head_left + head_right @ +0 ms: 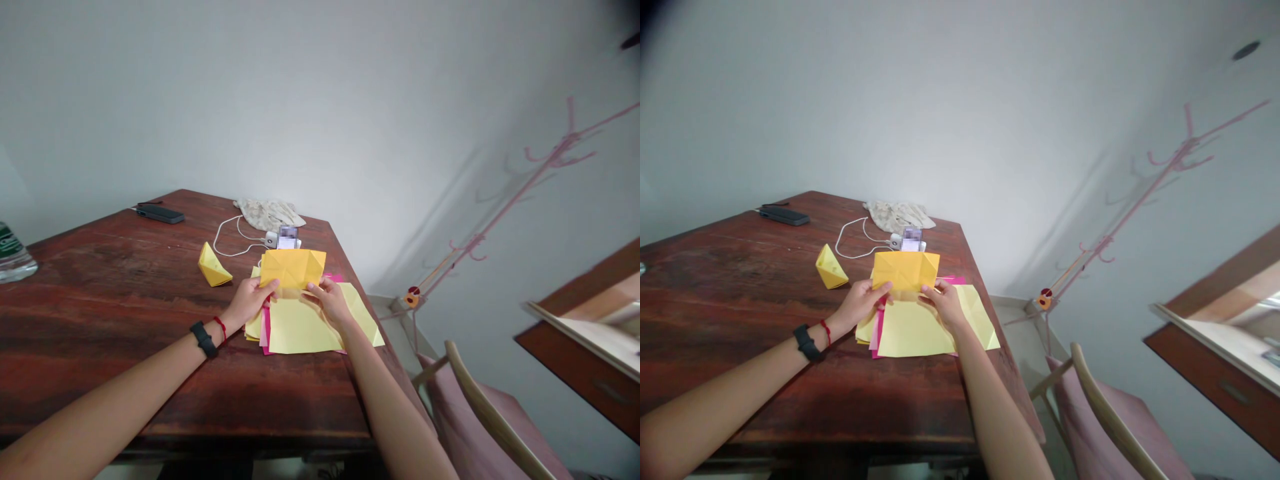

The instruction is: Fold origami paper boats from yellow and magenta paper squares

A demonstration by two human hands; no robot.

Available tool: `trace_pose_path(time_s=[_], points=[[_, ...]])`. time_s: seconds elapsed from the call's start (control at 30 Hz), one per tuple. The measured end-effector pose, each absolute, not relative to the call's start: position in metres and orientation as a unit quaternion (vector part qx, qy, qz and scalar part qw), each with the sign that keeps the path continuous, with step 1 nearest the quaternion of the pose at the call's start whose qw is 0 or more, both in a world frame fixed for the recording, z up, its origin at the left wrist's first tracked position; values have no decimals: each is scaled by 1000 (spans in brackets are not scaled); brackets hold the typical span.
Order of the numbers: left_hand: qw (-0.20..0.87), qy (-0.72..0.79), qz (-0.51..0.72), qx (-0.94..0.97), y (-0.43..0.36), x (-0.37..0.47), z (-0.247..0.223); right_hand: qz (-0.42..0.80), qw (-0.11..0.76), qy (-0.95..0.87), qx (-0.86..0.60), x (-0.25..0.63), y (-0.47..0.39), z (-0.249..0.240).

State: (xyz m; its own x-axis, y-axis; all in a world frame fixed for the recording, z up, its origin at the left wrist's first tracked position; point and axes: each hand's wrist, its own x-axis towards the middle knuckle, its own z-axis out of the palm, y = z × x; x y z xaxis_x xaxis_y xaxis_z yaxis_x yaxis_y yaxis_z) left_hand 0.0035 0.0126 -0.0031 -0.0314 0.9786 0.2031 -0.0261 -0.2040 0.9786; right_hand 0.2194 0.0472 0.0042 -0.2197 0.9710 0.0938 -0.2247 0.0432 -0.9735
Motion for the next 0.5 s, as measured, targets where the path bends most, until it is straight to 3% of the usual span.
trace_pose_path(time_s=[0.27,0.5], points=[[470,431,576,512,10,7,-3,559,564,-485,-366,214,47,-2],[471,416,611,481,13,5,-4,573,551,-465,-390,213,50,-8]])
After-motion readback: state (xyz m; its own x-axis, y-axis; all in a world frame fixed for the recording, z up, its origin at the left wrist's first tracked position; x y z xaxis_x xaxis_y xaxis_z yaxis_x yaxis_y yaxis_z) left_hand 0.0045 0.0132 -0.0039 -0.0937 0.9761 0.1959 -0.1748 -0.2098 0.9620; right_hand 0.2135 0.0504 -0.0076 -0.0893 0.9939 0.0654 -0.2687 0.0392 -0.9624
